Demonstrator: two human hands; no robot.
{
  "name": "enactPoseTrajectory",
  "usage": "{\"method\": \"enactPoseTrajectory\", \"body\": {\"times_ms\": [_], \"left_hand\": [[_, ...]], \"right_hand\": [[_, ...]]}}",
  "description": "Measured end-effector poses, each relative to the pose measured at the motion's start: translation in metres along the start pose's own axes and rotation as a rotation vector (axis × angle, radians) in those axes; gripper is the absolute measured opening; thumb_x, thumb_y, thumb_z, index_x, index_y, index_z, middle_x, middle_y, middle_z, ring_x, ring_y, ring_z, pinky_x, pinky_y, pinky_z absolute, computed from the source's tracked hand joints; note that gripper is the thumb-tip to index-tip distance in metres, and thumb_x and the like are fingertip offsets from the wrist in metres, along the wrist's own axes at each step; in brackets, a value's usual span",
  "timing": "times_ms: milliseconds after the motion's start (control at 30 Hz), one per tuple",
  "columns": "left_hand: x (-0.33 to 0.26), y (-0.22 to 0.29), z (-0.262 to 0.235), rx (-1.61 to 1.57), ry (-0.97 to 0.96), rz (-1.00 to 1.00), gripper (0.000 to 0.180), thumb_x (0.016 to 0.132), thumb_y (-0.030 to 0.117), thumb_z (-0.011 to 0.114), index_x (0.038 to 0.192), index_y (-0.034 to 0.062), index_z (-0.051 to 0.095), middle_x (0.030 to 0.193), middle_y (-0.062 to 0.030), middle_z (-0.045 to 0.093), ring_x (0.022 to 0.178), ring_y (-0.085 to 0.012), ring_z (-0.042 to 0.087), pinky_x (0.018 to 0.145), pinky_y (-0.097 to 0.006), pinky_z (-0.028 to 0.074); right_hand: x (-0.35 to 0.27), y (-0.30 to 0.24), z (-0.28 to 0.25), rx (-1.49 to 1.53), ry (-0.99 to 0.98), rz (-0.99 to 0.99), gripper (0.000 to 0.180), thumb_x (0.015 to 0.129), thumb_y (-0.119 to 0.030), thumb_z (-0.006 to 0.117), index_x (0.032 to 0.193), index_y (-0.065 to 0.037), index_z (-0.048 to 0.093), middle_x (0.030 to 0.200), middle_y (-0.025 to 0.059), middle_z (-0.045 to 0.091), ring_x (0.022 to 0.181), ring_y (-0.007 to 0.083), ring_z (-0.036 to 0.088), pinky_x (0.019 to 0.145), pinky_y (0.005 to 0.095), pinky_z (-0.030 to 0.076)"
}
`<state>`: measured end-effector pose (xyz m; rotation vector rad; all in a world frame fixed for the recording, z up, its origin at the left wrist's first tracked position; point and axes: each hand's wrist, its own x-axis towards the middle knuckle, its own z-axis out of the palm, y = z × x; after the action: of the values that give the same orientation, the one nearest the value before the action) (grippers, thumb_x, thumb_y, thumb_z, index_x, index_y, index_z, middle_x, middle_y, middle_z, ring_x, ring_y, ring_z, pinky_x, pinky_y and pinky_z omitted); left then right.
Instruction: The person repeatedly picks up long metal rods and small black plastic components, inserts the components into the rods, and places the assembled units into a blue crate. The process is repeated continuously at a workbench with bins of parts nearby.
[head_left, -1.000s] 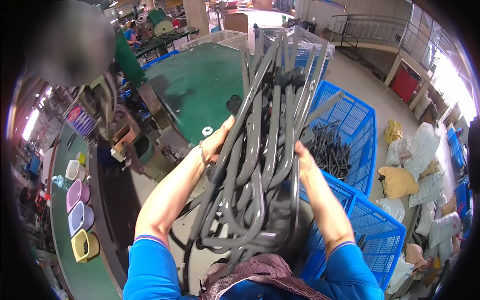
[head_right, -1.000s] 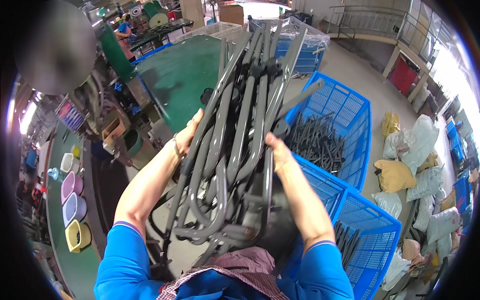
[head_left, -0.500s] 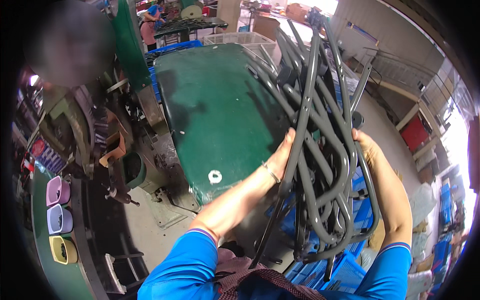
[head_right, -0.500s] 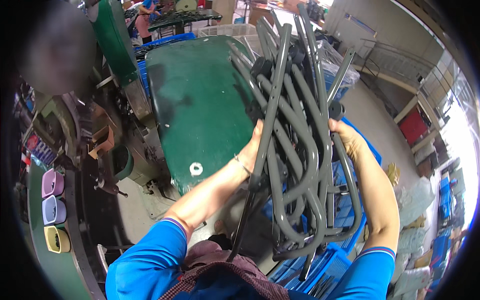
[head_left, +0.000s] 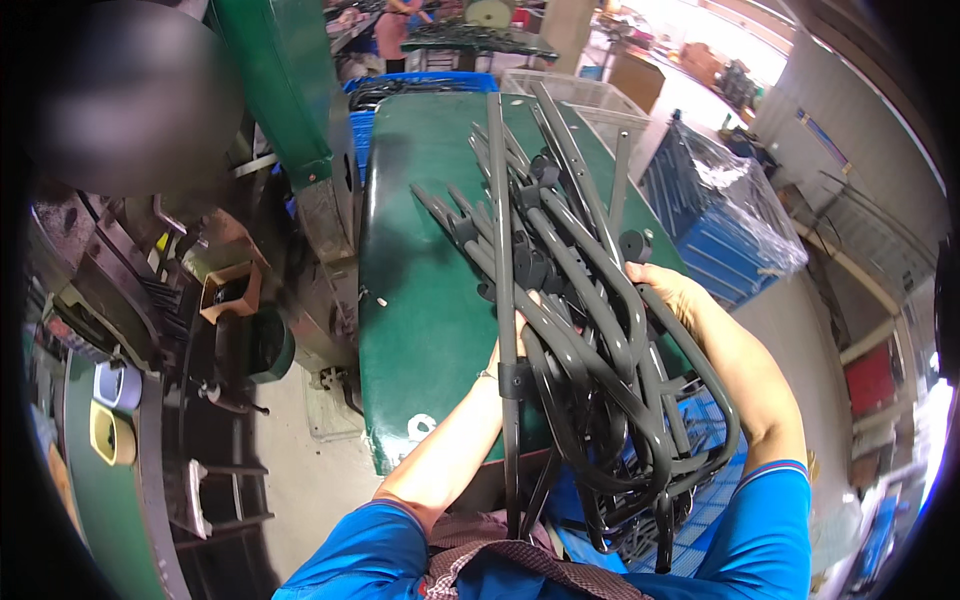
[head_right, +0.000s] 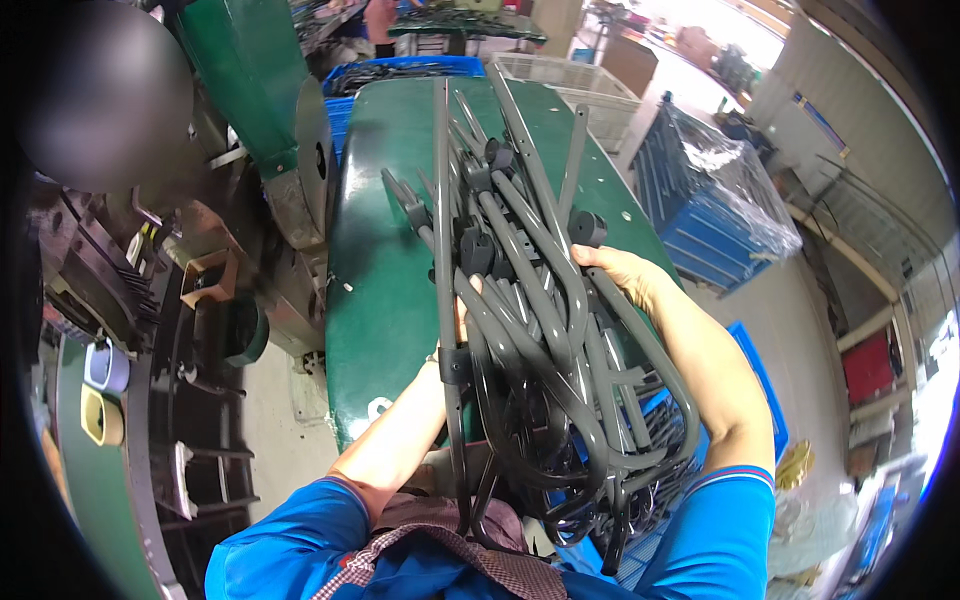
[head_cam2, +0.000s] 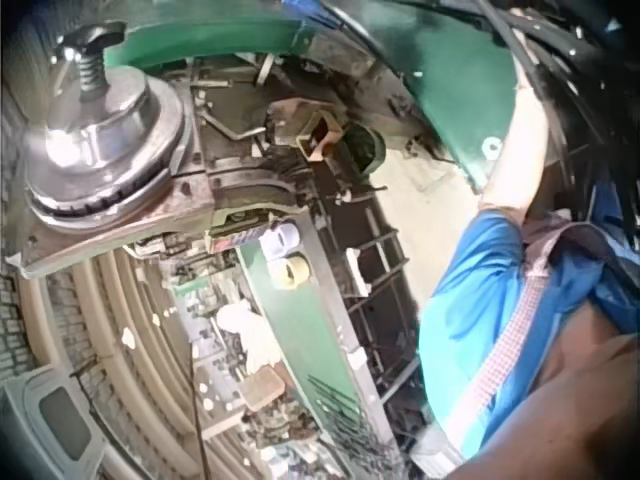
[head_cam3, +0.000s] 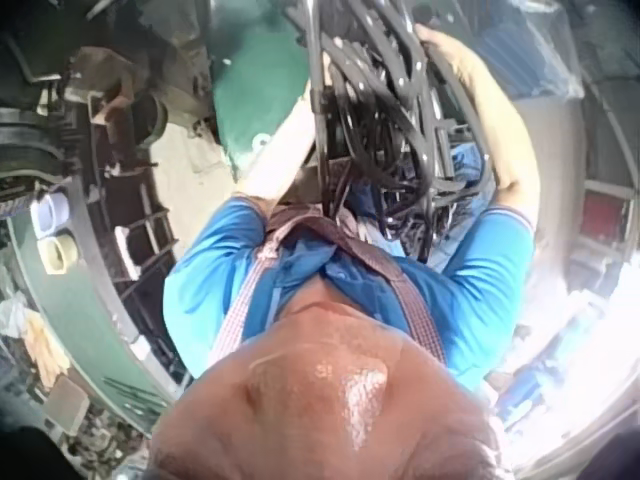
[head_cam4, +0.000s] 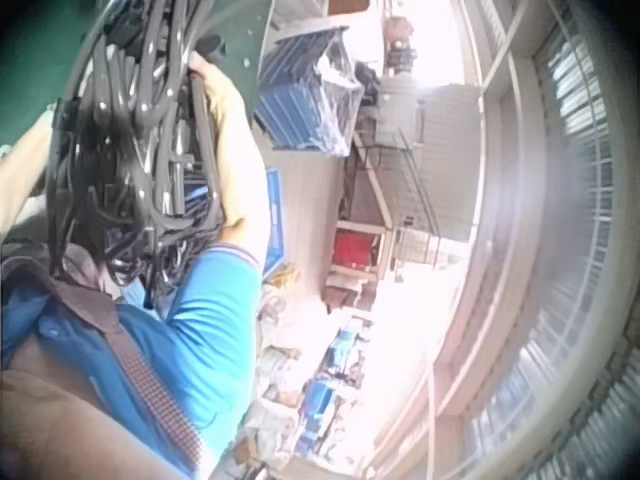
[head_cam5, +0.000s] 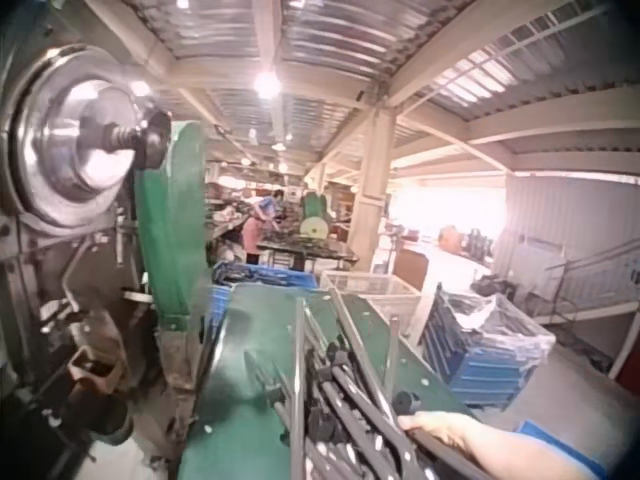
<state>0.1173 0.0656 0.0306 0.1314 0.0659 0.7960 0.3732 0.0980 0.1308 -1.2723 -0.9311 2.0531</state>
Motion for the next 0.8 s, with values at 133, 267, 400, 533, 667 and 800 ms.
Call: {"method": "enactPoseTrajectory", "body": {"times_ms": [133,267,400,533,667,800], "left_hand": [[0.029,0.007,-0.003,0.031,0.02,0.14,0.062,0.101,0.052,0.049,0.13,-0.0037,0.054,0.125,-0.0211,0.061,0.112,-0.0327,0.063,0.101,-0.046,0.052],[0.066,0.0,-0.037,0.151,0.051,0.483,0.059,0.096,0.052,0.061,0.129,0.003,0.056,0.123,-0.0159,0.064,0.113,-0.0291,0.064,0.099,-0.045,0.052],[0.096,-0.016,-0.007,0.046,0.08,0.572,0.057,0.097,0.052,0.061,0.129,0.006,0.057,0.121,-0.0135,0.065,0.11,-0.0277,0.064,0.098,-0.044,0.053],[0.128,-0.032,-0.017,0.061,0.152,0.636,0.063,0.1,0.05,0.054,0.139,0.0008,0.05,0.135,-0.0164,0.058,0.122,-0.0305,0.059,0.105,-0.047,0.048],[0.146,-0.039,-0.031,0.009,0.353,0.656,0.068,0.098,0.051,0.059,0.142,0.0007,0.048,0.137,-0.0195,0.057,0.125,-0.0379,0.056,0.109,-0.053,0.044],[0.142,-0.034,-0.028,0.07,0.366,0.637,0.071,0.096,0.051,0.063,0.144,0.0007,0.046,0.139,-0.0199,0.056,0.127,-0.0367,0.055,0.11,-0.053,0.043]], "right_hand": [[0.056,-0.044,-0.025,-0.174,-0.092,0.082,0.07,0.077,-0.049,0.084,0.122,0.002,0.066,0.111,0.0175,0.072,0.091,0.0252,0.073,0.084,0.0396,0.061],[0.093,-0.097,-0.036,-0.435,-0.149,0.176,0.069,0.073,-0.048,0.087,0.117,0.002,0.068,0.101,0.014,0.074,0.083,0.022,0.073,0.076,0.0359,0.062],[0.155,-0.13,-0.068,-0.743,-0.274,0.232,0.067,0.073,-0.052,0.086,0.115,-0.003,0.068,0.099,0.0084,0.074,0.078,0.0157,0.072,0.067,0.0284,0.059],[0.181,-0.15,-0.065,-1.048,-0.343,0.254,0.091,0.066,-0.048,0.09,0.136,-0.003,0.053,0.122,0.0139,0.066,0.107,0.0244,0.067,0.088,0.0416,0.056],[0.239,-0.129,-0.122,-1.255,-0.131,0.113,0.106,0.063,-0.05,0.092,0.146,-0.006,0.042,0.133,0.0182,0.06,0.12,0.0282,0.059,0.1,0.0438,0.049],[0.237,-0.13,-0.131,-1.365,-0.195,-0.14,0.107,0.068,-0.055,0.088,0.147,-0.002,0.04,0.139,0.0203,0.055,0.128,0.0293,0.053,0.107,0.0392,0.042]]}}
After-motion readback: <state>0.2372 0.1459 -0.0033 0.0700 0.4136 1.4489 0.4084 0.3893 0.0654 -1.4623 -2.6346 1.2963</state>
